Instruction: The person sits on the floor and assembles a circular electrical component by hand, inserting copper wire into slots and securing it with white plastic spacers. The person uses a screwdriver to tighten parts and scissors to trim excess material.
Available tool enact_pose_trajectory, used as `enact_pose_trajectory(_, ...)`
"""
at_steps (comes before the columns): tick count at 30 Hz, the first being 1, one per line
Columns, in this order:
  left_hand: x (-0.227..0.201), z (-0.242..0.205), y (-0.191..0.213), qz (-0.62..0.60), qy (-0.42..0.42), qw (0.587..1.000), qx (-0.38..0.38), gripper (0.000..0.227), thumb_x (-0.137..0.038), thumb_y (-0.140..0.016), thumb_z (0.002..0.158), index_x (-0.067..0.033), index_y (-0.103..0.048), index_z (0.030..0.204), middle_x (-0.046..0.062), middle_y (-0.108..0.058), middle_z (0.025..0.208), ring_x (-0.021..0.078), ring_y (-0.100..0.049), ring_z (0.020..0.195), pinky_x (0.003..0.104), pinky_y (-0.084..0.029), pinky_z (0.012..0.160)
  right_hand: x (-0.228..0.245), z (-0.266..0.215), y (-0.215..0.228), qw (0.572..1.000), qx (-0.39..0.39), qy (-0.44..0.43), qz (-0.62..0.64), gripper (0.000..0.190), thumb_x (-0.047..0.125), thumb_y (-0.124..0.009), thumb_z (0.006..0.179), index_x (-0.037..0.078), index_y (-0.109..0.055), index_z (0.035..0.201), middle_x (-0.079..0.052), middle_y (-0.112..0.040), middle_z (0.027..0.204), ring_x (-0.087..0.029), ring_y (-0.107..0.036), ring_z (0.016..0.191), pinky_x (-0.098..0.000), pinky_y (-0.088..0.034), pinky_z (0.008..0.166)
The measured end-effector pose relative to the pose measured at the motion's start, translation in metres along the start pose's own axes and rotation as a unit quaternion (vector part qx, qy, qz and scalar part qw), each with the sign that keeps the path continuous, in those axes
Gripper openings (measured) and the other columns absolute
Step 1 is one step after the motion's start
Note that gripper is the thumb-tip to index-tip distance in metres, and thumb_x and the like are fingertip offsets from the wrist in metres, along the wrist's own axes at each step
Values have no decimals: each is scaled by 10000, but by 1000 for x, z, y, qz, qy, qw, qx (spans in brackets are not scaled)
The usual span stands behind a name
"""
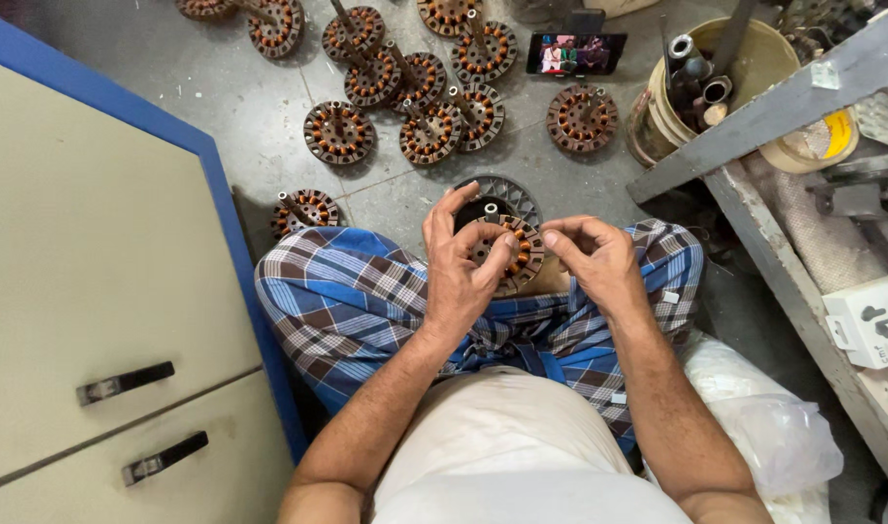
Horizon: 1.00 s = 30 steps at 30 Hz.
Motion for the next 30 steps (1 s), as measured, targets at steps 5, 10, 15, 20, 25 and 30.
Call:
enact_pose_trajectory(5, -8, 7, 6, -19, -11, 1000, 8, 129, -215, -760, 912, -96, -786, 957, 153, -511, 1501, 376, -371, 1458, 515, -304, 1223, 3, -15, 15, 997, -66, 37, -32, 240, 122, -762, 952, 15, -747, 1166, 1, -692, 825, -49, -599, 697, -193, -474, 610)
enact_pose_trajectory(10, -11, 16, 14, -22, -23, 999, 6, 120, -214, -768, 906, -100, -783, 942, 147, -517, 1494, 370, -380, 1441, 514, -321, 1206, -2, -42, 41, 986, -132, 101, -6, 274, 64, -737, 961, -13, -701, 1222, -5, -644, 1059, -30, -611, 829, -172, -514, 722)
enact_pose_trajectory(15, -14, 26, 17, -40, -36, 999, 7, 98, -203, -771, 912, -109, -781, 938, 150, -521, 1482, 368, -374, 1437, 512, -327, 1199, -19, -78, 60, 984, -148, 50, -81, 272, 81, -727, 954, 3, -712, 1214, -21, -643, 1046, -41, -603, 806, -191, -504, 681)
enact_pose_trajectory(20, -14, 31, 16, -39, -16, 999, 27, 93, -198, -771, 901, -111, -785, 931, 102, -620, 1266, 287, -467, 1270, 449, -398, 1108, -38, -123, 66, 948, -109, -21, -298, 304, 136, -768, 867, 82, -751, 1166, -43, -671, 1080, -157, -633, 801, -278, -542, 693)
enact_pose_trajectory(25, -10, 46, 18, -37, -61, 996, 58, 73, -159, -751, 942, -88, -740, 951, 31, -698, 1014, 211, -570, 1053, 372, -456, 951, -46, -161, 60, 913, -81, 80, -392, 364, 188, -793, 804, 82, -734, 1148, -121, -610, 1185, -308, -608, 1100, -406, -509, 940)
enact_pose_trajectory(30, -2, 49, 17, -64, -77, 991, 85, 80, -104, -768, 987, -58, -703, 977, 46, -709, 1014, 213, -599, 1016, 345, -487, 931, -68, -201, 75, 900, -130, 30, -414, 454, 157, -748, 853, 79, -627, 1284, -174, -572, 1297, -381, -579, 1162, -464, -514, 938)
Point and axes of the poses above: each hand's wrist, its own z-axis towards the middle knuckle, its own y-axis out of the back of the hand, x = y × z, the point moved 4 cm from there along z, towards the middle knuckle
